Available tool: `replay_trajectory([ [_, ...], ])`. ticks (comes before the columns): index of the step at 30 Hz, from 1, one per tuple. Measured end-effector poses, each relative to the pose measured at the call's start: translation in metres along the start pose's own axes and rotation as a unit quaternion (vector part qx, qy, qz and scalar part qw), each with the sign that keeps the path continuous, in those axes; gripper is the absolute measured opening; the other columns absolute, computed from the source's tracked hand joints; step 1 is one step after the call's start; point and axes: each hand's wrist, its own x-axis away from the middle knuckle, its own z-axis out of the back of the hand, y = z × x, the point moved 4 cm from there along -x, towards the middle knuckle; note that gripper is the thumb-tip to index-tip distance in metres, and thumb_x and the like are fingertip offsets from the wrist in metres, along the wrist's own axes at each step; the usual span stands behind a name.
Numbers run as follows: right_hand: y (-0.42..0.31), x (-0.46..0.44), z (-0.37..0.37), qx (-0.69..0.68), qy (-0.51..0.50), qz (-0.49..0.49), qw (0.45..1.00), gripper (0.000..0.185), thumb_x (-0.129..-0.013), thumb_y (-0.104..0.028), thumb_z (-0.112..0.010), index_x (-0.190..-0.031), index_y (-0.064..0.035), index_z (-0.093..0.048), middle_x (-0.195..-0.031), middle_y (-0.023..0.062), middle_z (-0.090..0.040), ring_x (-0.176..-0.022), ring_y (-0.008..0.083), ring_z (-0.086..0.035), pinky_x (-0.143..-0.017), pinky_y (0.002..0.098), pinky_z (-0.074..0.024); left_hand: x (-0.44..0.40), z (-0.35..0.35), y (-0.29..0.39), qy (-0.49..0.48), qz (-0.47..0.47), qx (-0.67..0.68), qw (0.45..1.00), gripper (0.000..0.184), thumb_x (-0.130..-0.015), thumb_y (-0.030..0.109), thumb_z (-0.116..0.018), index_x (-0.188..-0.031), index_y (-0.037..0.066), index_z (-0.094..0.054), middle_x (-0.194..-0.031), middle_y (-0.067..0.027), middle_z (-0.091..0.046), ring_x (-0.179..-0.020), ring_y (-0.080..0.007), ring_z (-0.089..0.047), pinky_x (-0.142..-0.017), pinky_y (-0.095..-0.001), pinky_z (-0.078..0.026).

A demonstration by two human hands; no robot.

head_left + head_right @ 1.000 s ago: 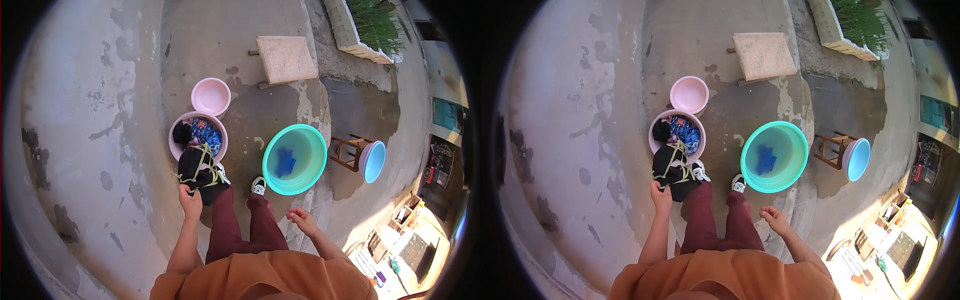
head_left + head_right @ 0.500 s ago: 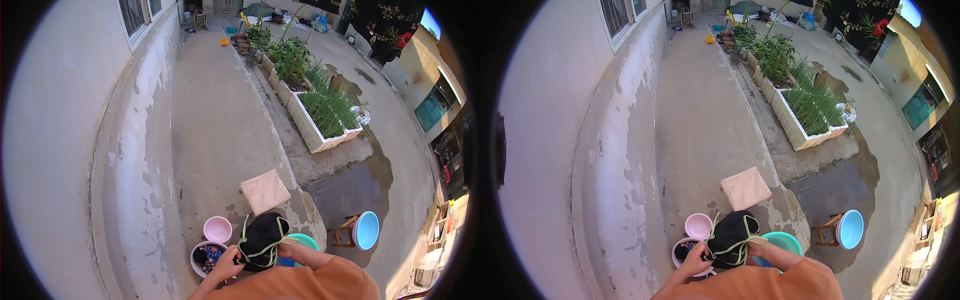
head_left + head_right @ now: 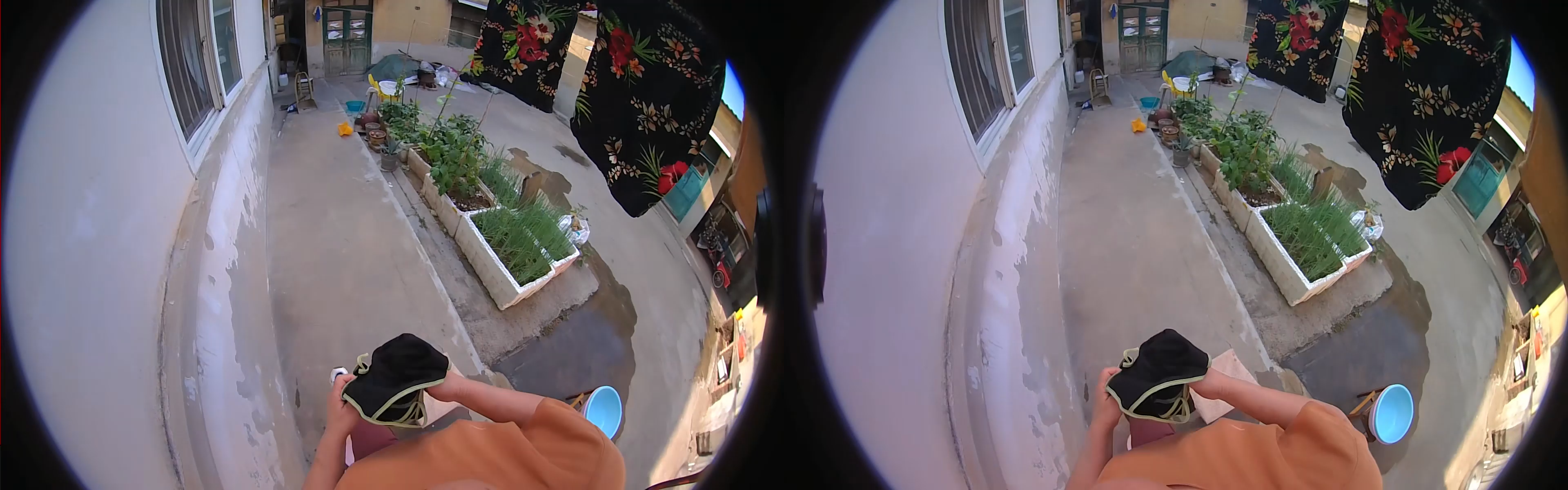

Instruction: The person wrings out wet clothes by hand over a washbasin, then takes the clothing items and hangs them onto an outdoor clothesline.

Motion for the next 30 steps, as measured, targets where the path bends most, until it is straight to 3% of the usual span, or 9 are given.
replay_trajectory([
  [2, -0.031, -0.052, 0.018, -0.056, 0.052, 0.069, 0.995, 0.049, -0.084, -0.014, -0.063, -0.127, -0.0042, -0.044, -0.126, 0.006, -0.048, -0.115, 0.0167, -0.044, -0.101, 0.0312, -0.0333, -0.063, 0.016, 0.016, 0.002, 0.046, 0.049, 0.998, 0.01, -0.084, 0.008, -0.056, -0.093, 0.005, -0.054, -0.092, -0.0046, -0.059, -0.084, -0.0129, -0.054, -0.077, -0.0273, -0.044],
  [4, -0.048, -0.111, 0.045, -0.137, 0.082, 0.088, 0.983, 0.049, -0.081, -0.013, -0.066, -0.125, -0.0042, -0.045, -0.12, 0.006, -0.051, -0.108, 0.0156, -0.05, -0.095, 0.0317, -0.0407, -0.145, 0.03, 0.027, -0.051, -0.091, -0.038, 0.994, 0.009, -0.084, 0.007, -0.055, -0.092, 0.004, -0.056, -0.116, -0.0122, -0.052, -0.105, -0.0202, -0.051, -0.09, -0.0307, -0.038],
  [9, -0.095, -0.232, 0.105, -0.309, 0.233, 0.126, 0.913, 0.042, -0.082, -0.022, -0.064, -0.12, -0.0088, -0.05, -0.116, 0.0053, -0.056, -0.103, 0.0186, -0.056, -0.09, 0.0355, -0.0461, -0.321, 0.036, 0.09, -0.151, -0.08, -0.063, 0.983, 0.01, -0.085, 0.01, -0.056, -0.092, 0.005, -0.06, -0.11, -0.0074, -0.056, -0.099, -0.0161, -0.053, -0.086, -0.0267, -0.04],
  [14, -0.138, -0.297, 0.151, -0.326, 0.293, 0.145, 0.887, 0.041, -0.082, -0.025, -0.063, -0.117, -0.009, -0.051, -0.113, 0.0054, -0.057, -0.102, 0.0193, -0.057, -0.089, 0.0367, -0.0472, -0.426, 0.035, 0.151, -0.201, -0.221, -0.179, 0.937, 0.024, -0.076, 0.018, -0.066, -0.096, 0.006, -0.06, -0.119, -0.0092, -0.051, -0.107, -0.0215, -0.05, -0.09, -0.031, -0.038],
  [17, -0.162, -0.322, 0.171, -0.363, 0.261, 0.183, 0.875, 0.041, -0.083, -0.026, -0.06, -0.118, -0.0074, -0.051, -0.116, 0.0075, -0.056, -0.104, 0.0225, -0.055, -0.092, 0.0389, -0.045, -0.447, 0.022, 0.194, -0.256, -0.345, -0.293, 0.854, 0.046, -0.066, 0.023, -0.072, -0.106, 0.007, -0.056, -0.124, -0.0094, -0.048, -0.112, -0.0249, -0.047, -0.094, -0.033, -0.035],
  [18, -0.175, -0.329, 0.174, -0.373, 0.23, 0.21, 0.874, 0.041, -0.082, -0.026, -0.06, -0.118, -0.0074, -0.051, -0.116, 0.0078, -0.056, -0.105, 0.023, -0.055, -0.092, 0.0392, -0.0445, -0.458, 0.019, 0.198, -0.287, -0.329, -0.27, 0.858, 0.062, -0.059, 0.025, -0.075, -0.114, 0.008, -0.052, -0.123, -0.0082, -0.049, -0.115, -0.0242, -0.046, -0.097, -0.0355, -0.033],
  [21, -0.195, -0.343, 0.199, -0.403, 0.174, 0.235, 0.867, 0.04, -0.082, -0.025, -0.058, -0.118, -0.0063, -0.051, -0.117, 0.0093, -0.056, -0.106, 0.0249, -0.054, -0.093, 0.0406, -0.0432, -0.506, 0.009, 0.203, -0.396, -0.144, -0.132, 0.897, 0.063, -0.067, 0.026, -0.075, -0.12, 0.007, -0.047, -0.127, -0.0083, -0.047, -0.122, -0.0219, -0.04, -0.1, -0.0339, -0.032],
  [25, -0.201, -0.355, 0.248, -0.434, 0.146, 0.248, 0.854, 0.039, -0.083, -0.025, -0.056, -0.117, -0.0059, -0.051, -0.116, 0.0099, -0.057, -0.105, 0.0255, -0.054, -0.094, 0.0415, -0.0424, -0.571, -0.03, 0.195, -0.354, -0.141, -0.11, 0.918, 0.054, -0.078, 0.021, -0.067, -0.125, 0.008, -0.044, -0.127, -0.0079, -0.047, -0.121, -0.0201, -0.041, -0.098, -0.0325, -0.034],
  [30, -0.204, -0.37, 0.317, -0.464, 0.029, 0.3, 0.833, 0.039, -0.088, -0.028, -0.047, -0.12, -0.0056, -0.049, -0.118, 0.0098, -0.055, -0.107, 0.0258, -0.053, -0.095, 0.0412, -0.0405, -0.634, -0.106, 0.147, -0.382, -0.03, -0.056, 0.922, 0.061, -0.072, 0.023, -0.075, -0.122, 0.002, -0.048, -0.117, -0.014, -0.055, -0.108, -0.0192, -0.052, -0.088, -0.0297, -0.043],
])
